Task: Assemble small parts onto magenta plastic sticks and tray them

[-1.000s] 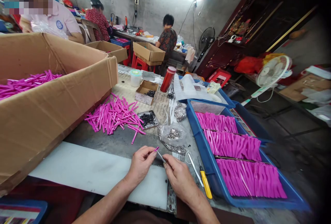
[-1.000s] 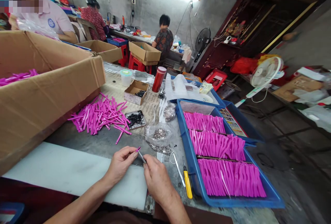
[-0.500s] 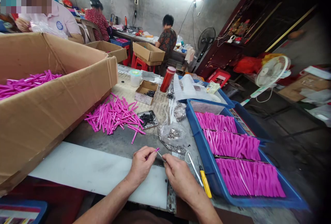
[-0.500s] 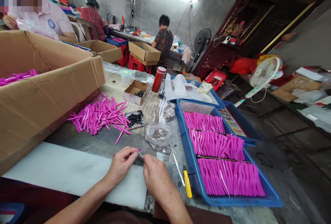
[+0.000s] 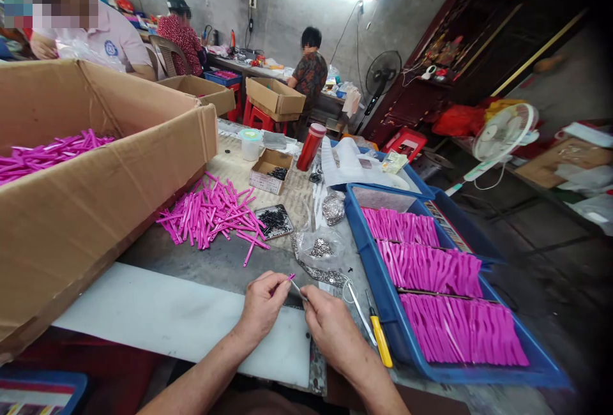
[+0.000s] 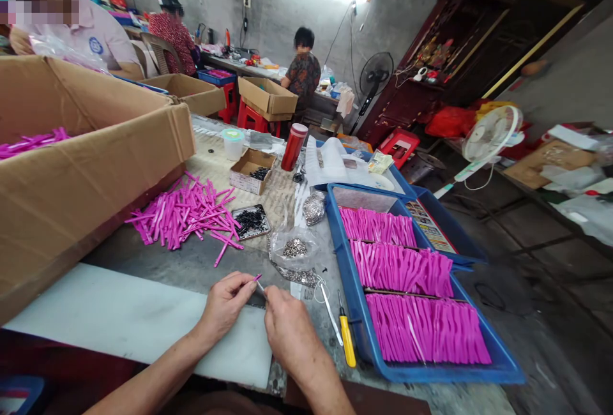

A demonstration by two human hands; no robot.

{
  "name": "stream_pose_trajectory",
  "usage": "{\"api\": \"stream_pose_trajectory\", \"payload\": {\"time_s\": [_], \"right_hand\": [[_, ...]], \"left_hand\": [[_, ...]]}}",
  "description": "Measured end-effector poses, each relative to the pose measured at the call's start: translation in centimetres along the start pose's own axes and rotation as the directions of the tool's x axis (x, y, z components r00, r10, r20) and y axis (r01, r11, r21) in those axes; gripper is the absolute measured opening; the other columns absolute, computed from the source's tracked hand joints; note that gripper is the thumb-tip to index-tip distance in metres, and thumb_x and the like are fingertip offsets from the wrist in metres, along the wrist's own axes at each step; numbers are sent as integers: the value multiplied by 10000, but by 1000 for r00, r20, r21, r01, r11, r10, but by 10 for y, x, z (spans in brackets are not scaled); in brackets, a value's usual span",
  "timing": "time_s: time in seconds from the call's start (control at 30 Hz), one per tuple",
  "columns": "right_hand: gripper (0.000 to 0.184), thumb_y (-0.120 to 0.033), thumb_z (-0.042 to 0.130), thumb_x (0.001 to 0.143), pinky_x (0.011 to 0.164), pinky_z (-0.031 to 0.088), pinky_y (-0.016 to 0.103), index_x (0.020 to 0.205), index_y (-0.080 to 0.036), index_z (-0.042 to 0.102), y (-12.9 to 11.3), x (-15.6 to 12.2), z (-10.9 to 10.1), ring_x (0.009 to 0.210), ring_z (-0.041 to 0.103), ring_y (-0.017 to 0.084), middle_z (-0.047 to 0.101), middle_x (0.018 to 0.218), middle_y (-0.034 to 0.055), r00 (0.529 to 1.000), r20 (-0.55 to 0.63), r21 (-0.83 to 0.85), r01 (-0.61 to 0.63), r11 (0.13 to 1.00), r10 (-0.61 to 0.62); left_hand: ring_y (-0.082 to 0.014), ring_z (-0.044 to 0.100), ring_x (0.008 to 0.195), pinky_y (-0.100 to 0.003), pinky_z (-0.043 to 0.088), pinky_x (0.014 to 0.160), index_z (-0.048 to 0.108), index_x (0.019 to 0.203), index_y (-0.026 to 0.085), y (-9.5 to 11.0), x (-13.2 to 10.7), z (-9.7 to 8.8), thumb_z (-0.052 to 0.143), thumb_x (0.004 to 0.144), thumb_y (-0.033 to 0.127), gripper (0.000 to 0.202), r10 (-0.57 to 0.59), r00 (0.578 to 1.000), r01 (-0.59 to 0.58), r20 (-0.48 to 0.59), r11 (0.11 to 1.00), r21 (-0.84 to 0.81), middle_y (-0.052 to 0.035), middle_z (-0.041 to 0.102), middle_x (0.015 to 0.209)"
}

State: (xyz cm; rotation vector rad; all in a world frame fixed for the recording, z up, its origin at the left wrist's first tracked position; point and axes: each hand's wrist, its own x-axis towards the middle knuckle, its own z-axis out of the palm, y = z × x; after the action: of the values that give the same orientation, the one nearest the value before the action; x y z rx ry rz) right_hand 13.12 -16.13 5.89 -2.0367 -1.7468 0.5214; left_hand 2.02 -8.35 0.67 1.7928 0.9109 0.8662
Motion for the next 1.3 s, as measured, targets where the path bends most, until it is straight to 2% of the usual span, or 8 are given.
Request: {"api": "stream_pose_trajectory", "payload": {"time_s": [0.33, 0.53, 1.3], "right_hand": [[212, -88, 320, 779, 618, 358, 201, 793, -168, 516, -1, 2, -11, 708, 540, 134, 587, 734, 40, 995, 96, 3, -11, 1000, 10], [205, -98, 357, 759, 609, 334, 197, 776, -180, 544, 3, 9, -21, 691, 532, 130, 593, 718, 22, 984, 176, -29, 6, 1000, -1], [213, -94, 338, 763, 623, 335, 201, 784, -173, 535, -1, 6, -18, 722, 538, 132, 598, 739, 36, 990, 135, 2, -35, 999, 35]], "left_hand": [[-109, 447, 545, -195, 345, 519, 605, 661, 145, 0, -1, 1, 449, 757, 203, 192, 15, 1000, -15, 9, 1000, 20, 13, 466, 571], [-109, 465, 552, -196, 354, 530, 606, 653, 150, -2, -1, 1, 437, 770, 210, 215, 45, 999, -47, 29, 998, 51, 10, 485, 569], [-107, 444, 529, -194, 336, 511, 572, 581, 152, 3, 0, 0, 429, 763, 209, 240, 34, 999, -36, 23, 993, 111, 23, 447, 527]]}}
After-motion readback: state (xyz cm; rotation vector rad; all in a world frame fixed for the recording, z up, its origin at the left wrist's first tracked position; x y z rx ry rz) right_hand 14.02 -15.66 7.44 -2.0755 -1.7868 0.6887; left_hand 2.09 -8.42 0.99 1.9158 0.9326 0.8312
